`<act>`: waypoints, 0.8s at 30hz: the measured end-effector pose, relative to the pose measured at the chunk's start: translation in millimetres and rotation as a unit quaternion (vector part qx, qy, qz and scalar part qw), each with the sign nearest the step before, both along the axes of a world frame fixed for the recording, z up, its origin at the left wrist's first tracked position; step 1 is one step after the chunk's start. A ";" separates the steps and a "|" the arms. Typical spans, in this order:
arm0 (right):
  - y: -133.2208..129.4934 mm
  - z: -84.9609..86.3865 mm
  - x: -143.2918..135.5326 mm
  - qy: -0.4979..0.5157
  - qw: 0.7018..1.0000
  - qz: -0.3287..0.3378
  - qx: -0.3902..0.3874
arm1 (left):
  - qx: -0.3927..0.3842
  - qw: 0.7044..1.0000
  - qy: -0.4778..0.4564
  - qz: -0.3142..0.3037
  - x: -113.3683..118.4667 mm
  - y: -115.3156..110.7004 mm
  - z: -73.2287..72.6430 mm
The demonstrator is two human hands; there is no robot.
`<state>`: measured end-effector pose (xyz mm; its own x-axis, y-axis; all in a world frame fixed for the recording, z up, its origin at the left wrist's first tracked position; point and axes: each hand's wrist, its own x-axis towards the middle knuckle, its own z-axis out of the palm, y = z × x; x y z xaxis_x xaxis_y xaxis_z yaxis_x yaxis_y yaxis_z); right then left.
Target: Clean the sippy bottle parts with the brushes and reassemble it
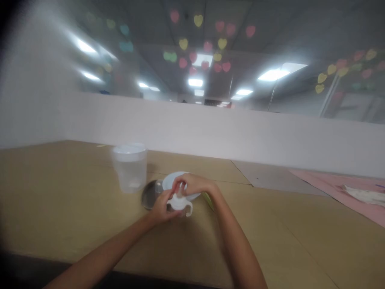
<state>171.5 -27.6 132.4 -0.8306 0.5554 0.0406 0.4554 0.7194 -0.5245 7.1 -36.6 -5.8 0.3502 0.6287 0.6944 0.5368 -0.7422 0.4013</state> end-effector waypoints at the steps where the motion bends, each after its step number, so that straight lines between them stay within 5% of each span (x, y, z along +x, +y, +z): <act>1: -0.7 -0.9 -0.1 -0.009 1.000 -0.021 0.015 | 0.000 1.000 -0.001 -0.001 0.0 0.0 -0.4; 6: 0.6 -12.1 -6.2 -0.049 0.990 -0.123 0.041 | -0.006 1.000 -0.004 0.004 -0.1 -0.9 -1.0; 14: -10.9 -12.7 -19.2 -0.085 0.977 -0.189 0.041 | -0.004 1.000 -0.015 0.017 4.9 -5.0 3.7; 18: -13.4 -11.3 -18.3 -0.070 0.977 -0.192 0.063 | 0.005 1.000 -0.007 0.016 4.3 -4.1 0.6; 22: -6.8 -9.8 -7.8 -0.031 0.986 -0.165 -0.009 | 0.021 0.999 -0.008 -0.029 -10.4 4.0 2.7; 24: -3.4 -8.4 -3.5 -0.028 0.987 -0.151 -0.041 | 0.020 0.997 -0.068 0.010 -23.5 13.6 5.9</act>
<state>168.0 -30.9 123.9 -0.6266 0.7774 -0.0553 0.6719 0.5029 -0.5437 -16.4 -23.0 0.1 0.2386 0.6054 0.7593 0.4934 -0.7490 0.4422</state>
